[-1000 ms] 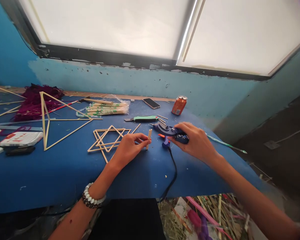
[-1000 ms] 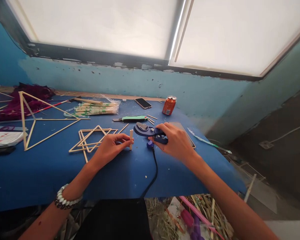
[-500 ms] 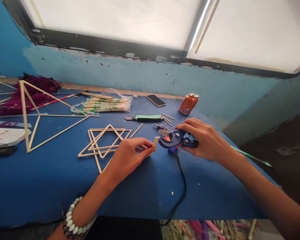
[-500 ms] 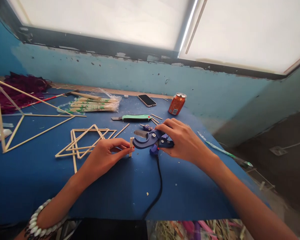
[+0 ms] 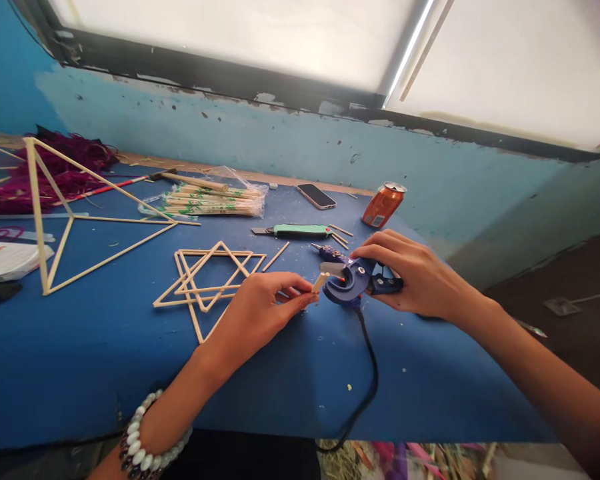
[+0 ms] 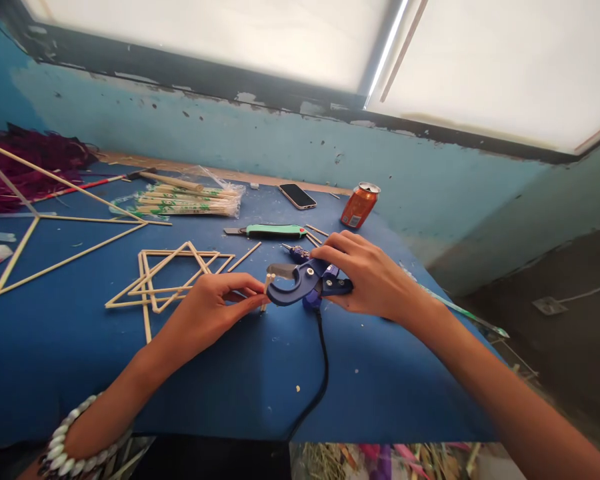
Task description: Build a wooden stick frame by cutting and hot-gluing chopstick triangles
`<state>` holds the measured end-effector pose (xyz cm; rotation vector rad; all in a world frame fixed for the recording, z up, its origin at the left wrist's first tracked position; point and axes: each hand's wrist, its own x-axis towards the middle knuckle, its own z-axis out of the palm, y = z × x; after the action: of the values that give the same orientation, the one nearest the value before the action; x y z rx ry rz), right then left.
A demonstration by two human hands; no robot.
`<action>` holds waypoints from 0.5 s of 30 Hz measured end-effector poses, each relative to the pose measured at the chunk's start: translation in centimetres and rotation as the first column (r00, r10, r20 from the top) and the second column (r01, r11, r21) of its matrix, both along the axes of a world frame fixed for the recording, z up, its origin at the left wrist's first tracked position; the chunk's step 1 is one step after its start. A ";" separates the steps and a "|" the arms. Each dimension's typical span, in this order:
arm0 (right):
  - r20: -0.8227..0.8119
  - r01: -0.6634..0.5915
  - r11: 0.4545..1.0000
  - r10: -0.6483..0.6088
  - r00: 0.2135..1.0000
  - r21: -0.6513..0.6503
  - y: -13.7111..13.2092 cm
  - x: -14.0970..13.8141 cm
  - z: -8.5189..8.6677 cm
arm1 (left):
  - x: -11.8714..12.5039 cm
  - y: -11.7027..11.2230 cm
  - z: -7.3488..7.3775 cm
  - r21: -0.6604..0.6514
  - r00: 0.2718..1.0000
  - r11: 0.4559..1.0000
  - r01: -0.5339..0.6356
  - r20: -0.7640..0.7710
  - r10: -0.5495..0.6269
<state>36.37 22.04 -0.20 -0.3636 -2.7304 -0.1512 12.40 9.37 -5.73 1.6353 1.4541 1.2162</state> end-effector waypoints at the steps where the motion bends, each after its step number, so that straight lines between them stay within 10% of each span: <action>1: 0.001 -0.006 1.000 0.006 1.000 -0.010 0.1 0.0 0.0 | 0.0 0.0 0.0 -0.002 1.000 1.000 -0.001 0.002 0.001; 15: 0.088 -0.044 0.999 0.045 0.995 -0.009 1.2 -0.2 1.1 | 0.1 0.1 -0.1 0.021 1.000 1.000 -0.011 0.000 0.011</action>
<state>36.13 23.24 0.87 -0.3040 -2.8242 -0.1493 12.51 9.47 -5.86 1.6431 1.4562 1.2413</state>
